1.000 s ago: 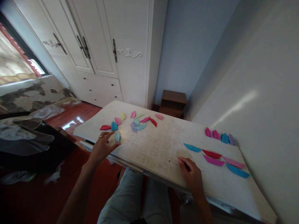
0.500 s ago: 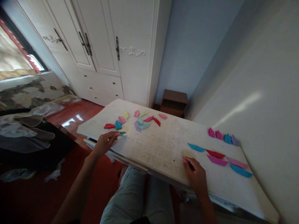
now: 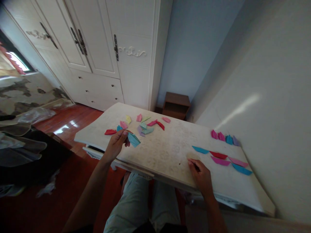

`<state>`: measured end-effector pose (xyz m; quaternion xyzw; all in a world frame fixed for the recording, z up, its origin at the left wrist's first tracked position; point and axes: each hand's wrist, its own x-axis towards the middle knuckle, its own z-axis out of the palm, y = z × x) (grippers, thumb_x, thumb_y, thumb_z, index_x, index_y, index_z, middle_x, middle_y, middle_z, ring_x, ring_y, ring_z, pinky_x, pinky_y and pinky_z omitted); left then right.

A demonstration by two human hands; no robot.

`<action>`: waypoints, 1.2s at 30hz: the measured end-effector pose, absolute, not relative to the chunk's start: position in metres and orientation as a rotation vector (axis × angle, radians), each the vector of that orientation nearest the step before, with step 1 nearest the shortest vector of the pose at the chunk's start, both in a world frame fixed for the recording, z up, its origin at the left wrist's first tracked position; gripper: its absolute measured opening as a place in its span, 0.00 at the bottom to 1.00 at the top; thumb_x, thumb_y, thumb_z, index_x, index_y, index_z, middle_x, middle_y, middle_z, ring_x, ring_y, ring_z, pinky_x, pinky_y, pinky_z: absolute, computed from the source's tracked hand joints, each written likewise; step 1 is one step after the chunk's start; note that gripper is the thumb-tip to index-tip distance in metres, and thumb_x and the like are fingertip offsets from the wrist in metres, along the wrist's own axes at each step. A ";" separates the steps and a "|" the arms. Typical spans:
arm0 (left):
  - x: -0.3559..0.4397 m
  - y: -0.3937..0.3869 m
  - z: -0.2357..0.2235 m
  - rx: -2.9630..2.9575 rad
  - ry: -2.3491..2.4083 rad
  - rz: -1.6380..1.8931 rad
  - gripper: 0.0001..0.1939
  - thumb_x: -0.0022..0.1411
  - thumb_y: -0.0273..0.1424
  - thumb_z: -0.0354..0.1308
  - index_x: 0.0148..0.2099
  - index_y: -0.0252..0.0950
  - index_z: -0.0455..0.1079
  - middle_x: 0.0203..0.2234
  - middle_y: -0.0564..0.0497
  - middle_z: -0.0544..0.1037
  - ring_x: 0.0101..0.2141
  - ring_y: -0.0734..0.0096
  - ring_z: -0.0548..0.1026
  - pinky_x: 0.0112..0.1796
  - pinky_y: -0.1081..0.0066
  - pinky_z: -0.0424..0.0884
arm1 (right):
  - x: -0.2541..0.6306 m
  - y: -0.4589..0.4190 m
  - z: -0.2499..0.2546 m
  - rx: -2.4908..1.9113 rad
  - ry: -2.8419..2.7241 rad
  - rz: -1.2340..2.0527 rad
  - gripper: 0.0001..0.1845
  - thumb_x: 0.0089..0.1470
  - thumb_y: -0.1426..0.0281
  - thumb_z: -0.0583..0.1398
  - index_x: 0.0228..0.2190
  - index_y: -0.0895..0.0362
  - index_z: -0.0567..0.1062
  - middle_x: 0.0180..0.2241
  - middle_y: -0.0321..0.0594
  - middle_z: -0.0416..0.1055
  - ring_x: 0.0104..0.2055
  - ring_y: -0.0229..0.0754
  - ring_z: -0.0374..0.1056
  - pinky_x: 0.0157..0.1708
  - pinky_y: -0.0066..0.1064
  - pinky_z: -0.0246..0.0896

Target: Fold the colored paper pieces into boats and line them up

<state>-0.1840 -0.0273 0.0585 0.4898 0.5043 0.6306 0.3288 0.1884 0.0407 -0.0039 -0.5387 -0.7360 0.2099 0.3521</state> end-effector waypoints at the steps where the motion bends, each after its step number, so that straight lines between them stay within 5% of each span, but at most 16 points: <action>1: -0.179 -0.025 0.060 1.296 1.288 1.650 0.21 0.64 0.47 0.51 0.38 0.32 0.68 0.18 0.54 0.67 0.19 0.77 0.65 0.22 0.75 0.61 | 0.188 0.041 -0.004 -1.399 -1.898 0.554 0.21 0.51 0.54 0.57 0.34 0.58 0.79 0.36 0.46 0.77 0.39 0.48 0.72 0.41 0.37 0.68; 17: -0.103 0.000 0.055 1.075 0.832 1.675 0.17 0.58 0.39 0.61 0.44 0.33 0.68 0.27 0.52 0.70 0.21 0.80 0.65 0.21 0.77 0.57 | 0.193 0.042 -0.005 -1.340 -1.749 0.806 0.21 0.52 0.55 0.59 0.36 0.59 0.79 0.39 0.47 0.76 0.42 0.48 0.70 0.45 0.39 0.64; 22: -0.063 0.013 0.052 0.877 0.619 1.584 0.19 0.54 0.36 0.64 0.47 0.36 0.68 0.26 0.54 0.67 0.20 0.82 0.61 0.20 0.78 0.55 | 0.180 0.025 0.012 -1.254 -1.590 1.070 0.21 0.52 0.54 0.60 0.37 0.59 0.78 0.31 0.44 0.75 0.31 0.42 0.68 0.32 0.33 0.65; 28: -0.017 0.026 0.041 0.805 0.623 1.502 0.21 0.53 0.35 0.64 0.49 0.36 0.67 0.26 0.53 0.67 0.21 0.80 0.62 0.20 0.78 0.57 | 0.141 0.003 0.038 -0.948 -1.552 1.507 0.20 0.58 0.55 0.56 0.43 0.58 0.74 0.34 0.42 0.73 0.28 0.36 0.66 0.25 0.26 0.59; 36: -0.001 0.023 0.035 0.880 0.853 1.503 0.21 0.54 0.35 0.62 0.50 0.36 0.71 0.31 0.49 0.74 0.23 0.78 0.66 0.21 0.78 0.59 | 0.130 0.014 0.034 -0.897 -1.345 1.713 0.19 0.51 0.54 0.62 0.27 0.58 0.69 0.23 0.36 0.69 0.19 0.32 0.60 0.19 0.25 0.52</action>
